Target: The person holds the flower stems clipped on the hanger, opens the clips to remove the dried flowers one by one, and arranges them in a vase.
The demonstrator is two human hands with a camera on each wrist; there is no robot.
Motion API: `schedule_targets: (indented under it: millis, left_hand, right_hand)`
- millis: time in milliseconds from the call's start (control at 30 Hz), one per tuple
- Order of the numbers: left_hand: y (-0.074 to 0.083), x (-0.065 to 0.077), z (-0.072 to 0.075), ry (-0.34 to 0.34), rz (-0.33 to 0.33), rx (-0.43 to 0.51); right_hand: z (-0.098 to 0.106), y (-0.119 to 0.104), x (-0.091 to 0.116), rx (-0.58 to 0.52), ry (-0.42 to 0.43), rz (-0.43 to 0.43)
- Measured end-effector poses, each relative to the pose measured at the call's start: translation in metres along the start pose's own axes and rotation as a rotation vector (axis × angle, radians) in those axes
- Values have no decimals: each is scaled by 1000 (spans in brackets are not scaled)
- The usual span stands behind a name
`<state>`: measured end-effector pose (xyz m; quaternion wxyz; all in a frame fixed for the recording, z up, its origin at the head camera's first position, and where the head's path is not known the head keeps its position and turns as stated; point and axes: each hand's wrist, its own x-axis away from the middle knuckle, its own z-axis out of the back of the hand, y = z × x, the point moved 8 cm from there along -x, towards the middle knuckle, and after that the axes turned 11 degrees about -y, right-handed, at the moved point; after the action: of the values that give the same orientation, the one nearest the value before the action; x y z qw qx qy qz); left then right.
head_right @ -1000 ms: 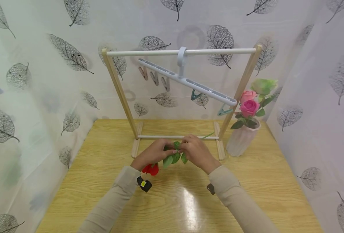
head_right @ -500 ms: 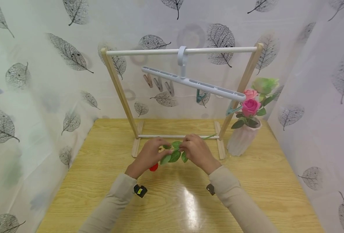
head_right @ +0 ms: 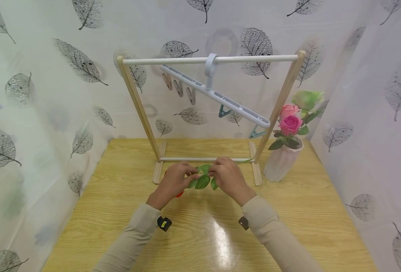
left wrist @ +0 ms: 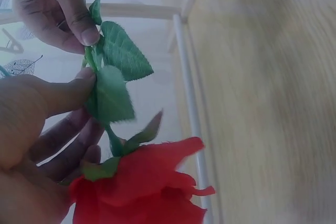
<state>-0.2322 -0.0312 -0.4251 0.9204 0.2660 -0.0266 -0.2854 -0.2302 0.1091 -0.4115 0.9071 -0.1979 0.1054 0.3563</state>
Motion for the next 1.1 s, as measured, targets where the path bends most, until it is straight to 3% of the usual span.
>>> schedule_targets:
  millis: [333, 567, 700, 933, 1100]
  left_hand:
    - [0, 0, -1, -34, 31, 63]
    - [1, -5, -4, -72, 4, 62]
    - [3, -7, -3, -72, -13, 47]
    - [6, -7, -1, -40, -33, -20]
    - [5, -6, 0, -14, -10, -18]
  right_hand:
    - [2, 1, 3, -20, 60, -23]
    - [-1, 2, 5, -14, 60, -29]
    - [-3, 3, 4, -24, 37, -51]
    - [-8, 6, 0, -67, -74, -129]
    - [-7, 6, -1, -78, -77, -160]
